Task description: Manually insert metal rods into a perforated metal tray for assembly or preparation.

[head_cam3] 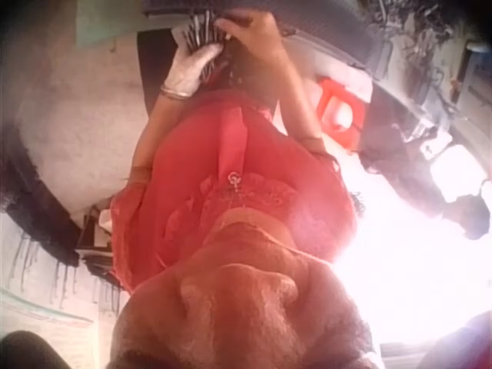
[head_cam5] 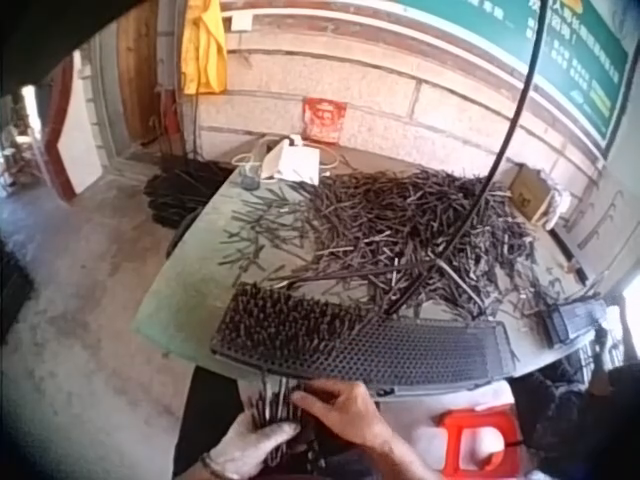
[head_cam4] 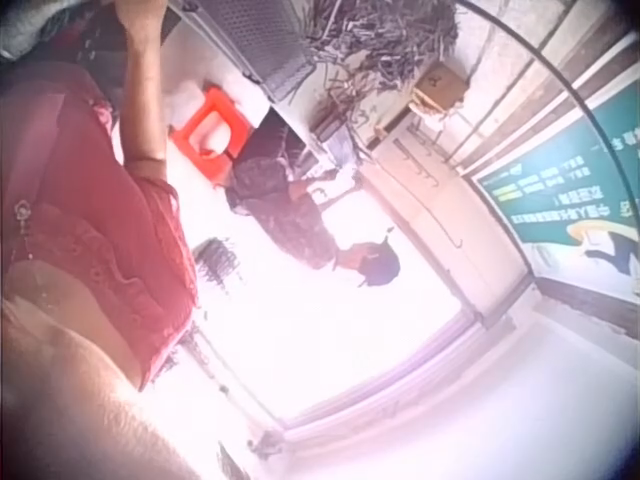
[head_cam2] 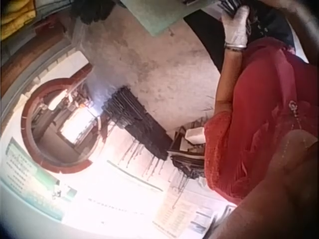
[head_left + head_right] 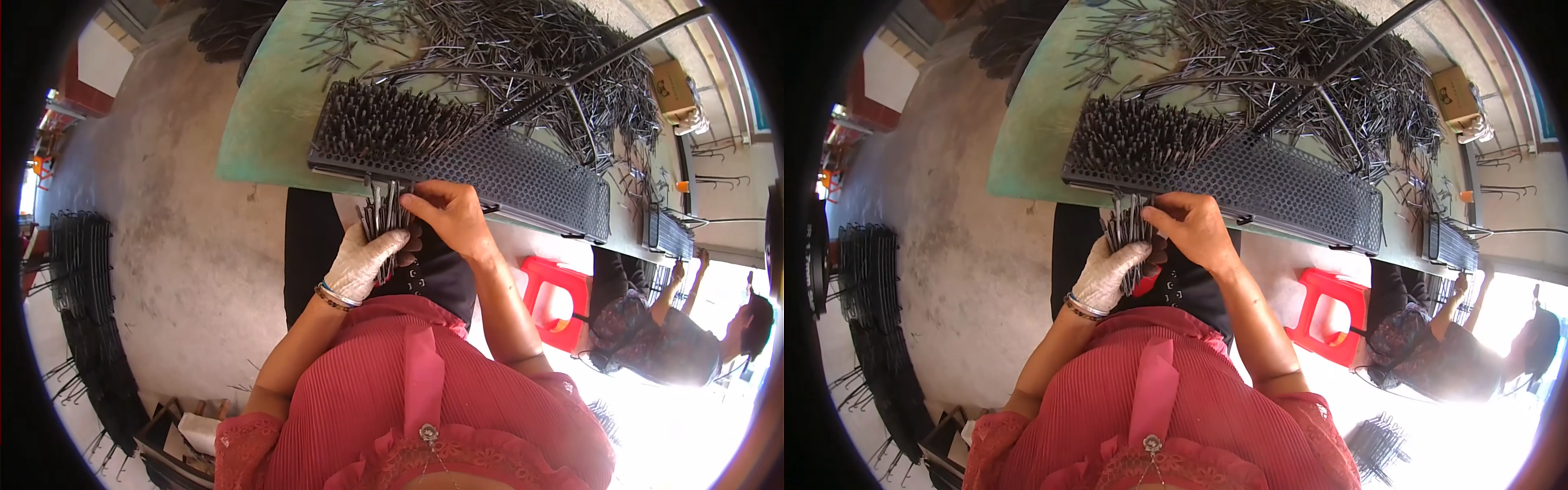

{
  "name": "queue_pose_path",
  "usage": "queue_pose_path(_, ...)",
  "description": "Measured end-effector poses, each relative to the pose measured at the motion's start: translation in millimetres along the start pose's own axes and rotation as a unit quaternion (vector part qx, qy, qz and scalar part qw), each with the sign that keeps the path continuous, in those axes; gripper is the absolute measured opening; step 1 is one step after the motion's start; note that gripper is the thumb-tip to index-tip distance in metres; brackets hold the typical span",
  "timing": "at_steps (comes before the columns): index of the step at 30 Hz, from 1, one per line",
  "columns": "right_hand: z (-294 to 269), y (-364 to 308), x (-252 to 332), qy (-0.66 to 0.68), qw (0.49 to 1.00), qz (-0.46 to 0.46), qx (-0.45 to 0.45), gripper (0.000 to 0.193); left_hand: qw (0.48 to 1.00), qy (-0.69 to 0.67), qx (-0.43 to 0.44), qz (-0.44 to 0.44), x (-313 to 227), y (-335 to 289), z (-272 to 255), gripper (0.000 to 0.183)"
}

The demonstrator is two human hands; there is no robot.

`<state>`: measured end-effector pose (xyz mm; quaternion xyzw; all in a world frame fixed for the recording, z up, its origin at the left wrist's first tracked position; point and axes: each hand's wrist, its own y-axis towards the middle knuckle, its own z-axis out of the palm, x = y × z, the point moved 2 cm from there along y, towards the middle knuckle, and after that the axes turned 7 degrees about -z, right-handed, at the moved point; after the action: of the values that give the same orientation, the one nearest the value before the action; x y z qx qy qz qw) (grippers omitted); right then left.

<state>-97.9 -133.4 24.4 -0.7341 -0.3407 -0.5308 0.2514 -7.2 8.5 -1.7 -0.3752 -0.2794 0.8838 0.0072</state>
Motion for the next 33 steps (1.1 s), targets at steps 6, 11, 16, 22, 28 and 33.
queue_pose_path(6, -4, 3, -4, 0.059, 0.998, 0.034, 0.006, 0.020, 0.999, -0.028, -0.033, -0.021, 4, 2, -8, 0.029)
queue_pose_path(11, -8, 17, 14, 0.096, 0.986, -0.054, -0.122, 0.021, 0.995, -0.057, -0.072, -0.031, 7, 3, -15, 0.026)
queue_pose_path(16, -4, 37, 16, -0.017, 0.967, -0.161, -0.195, 0.019, 0.995, -0.059, -0.073, -0.035, 6, 3, -15, 0.026)
queue_pose_path(22, -3, 39, 19, -0.084, 0.954, -0.204, -0.201, 0.017, 0.996, -0.053, -0.058, -0.030, 9, 2, -17, 0.025)
queue_pose_path(28, -2, 37, 24, -0.110, 0.944, -0.245, -0.192, 0.016, 0.996, -0.059, -0.056, -0.030, 9, 1, -15, 0.025)
queue_pose_path(33, 0, 35, 14, -0.092, 0.951, -0.227, -0.188, 0.017, 0.997, -0.057, -0.048, -0.027, 10, 2, -16, 0.024)
